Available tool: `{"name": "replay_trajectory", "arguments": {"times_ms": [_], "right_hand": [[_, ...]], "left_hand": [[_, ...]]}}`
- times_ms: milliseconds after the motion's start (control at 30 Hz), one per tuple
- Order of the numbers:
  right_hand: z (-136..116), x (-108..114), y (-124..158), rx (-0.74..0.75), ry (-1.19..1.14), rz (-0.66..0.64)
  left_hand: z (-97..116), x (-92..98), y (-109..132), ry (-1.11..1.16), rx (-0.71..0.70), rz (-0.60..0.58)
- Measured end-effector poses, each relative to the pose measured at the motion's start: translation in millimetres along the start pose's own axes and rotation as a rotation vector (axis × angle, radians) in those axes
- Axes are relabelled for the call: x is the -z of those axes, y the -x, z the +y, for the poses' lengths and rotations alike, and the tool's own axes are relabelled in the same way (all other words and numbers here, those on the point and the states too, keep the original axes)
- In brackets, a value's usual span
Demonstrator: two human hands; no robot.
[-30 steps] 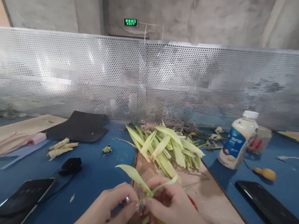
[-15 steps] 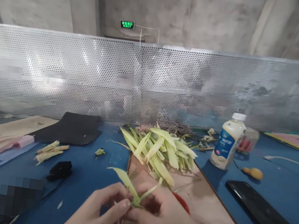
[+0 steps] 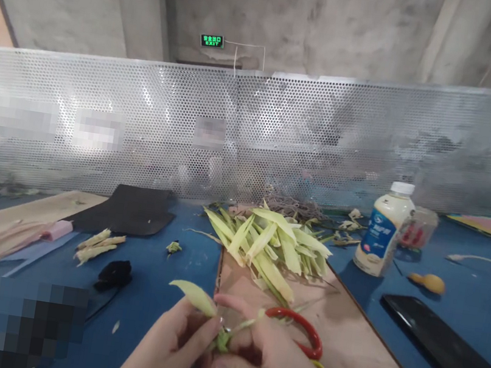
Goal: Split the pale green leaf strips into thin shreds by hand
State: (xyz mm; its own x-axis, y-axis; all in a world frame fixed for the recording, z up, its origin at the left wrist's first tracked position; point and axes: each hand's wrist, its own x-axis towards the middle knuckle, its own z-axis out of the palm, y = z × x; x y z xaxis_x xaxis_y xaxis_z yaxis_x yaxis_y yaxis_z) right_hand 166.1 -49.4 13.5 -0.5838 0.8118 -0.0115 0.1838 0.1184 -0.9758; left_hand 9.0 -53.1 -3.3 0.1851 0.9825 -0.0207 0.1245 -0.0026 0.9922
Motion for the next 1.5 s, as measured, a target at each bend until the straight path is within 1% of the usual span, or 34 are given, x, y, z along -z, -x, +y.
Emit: {"name": "replay_trajectory", "arguments": {"times_ms": [100,233,300,400,500,600,667,733,833,933,1067,1167,1267,1433,1500], "right_hand": [[3.8,-2.0,-1.0,0.016,-0.077,-0.003],[13.1,-6.1,-5.1,-0.067,-0.200,0.032],[16.7,-7.1,-6.4,-0.101,-0.258,0.024],[18.8,-7.0,-6.4,-0.111,-0.290,-0.002],[19.2,-7.8,-5.7,-0.094,-0.315,-0.011],[21.3,-11.0,-6.5,-0.068,-0.332,0.011],[23.4,-13.5,-7.6,-0.061,-0.311,0.043],[24.7,-15.6,-8.2,-0.054,-0.266,0.118],[23.0,-16.9,-6.7,-0.027,-0.149,0.233],[18.4,-17.2,-3.9,0.000,0.010,0.288],[17.1,-19.4,-2.9,0.013,0.128,0.283],[19.3,-21.3,-3.4,0.021,0.176,0.310],[19.5,-20.1,-3.2,0.022,0.189,0.324],[16.2,-13.1,-3.6,0.085,0.168,0.267],[15.9,-12.0,-4.4,0.111,0.164,0.266]], "left_hand": [[3.9,-3.0,3.9,-0.008,0.019,0.036],[6.5,-4.1,7.5,-0.007,0.027,0.046],[8.2,-3.9,9.2,0.002,0.037,0.058],[8.9,-3.5,10.3,0.009,0.044,0.063],[5.7,-2.4,8.2,0.025,0.002,0.058],[0.5,-1.3,4.9,0.034,-0.051,0.048],[-2.5,-1.6,3.7,0.029,-0.084,0.036],[-4.3,-2.9,3.7,0.022,-0.107,0.008],[-4.6,-5.4,4.8,0.013,-0.085,-0.035],[-3.3,-5.6,6.0,-0.040,-0.068,-0.026],[-2.3,-4.1,8.6,-0.193,-0.143,0.038],[-1.9,-4.7,11.7,-0.240,-0.172,0.078],[-1.1,-5.8,13.9,-0.226,-0.174,0.100],[1.5,-6.9,14.6,-0.178,-0.169,0.134],[2.0,-7.3,14.1,-0.148,-0.155,0.137]]}}
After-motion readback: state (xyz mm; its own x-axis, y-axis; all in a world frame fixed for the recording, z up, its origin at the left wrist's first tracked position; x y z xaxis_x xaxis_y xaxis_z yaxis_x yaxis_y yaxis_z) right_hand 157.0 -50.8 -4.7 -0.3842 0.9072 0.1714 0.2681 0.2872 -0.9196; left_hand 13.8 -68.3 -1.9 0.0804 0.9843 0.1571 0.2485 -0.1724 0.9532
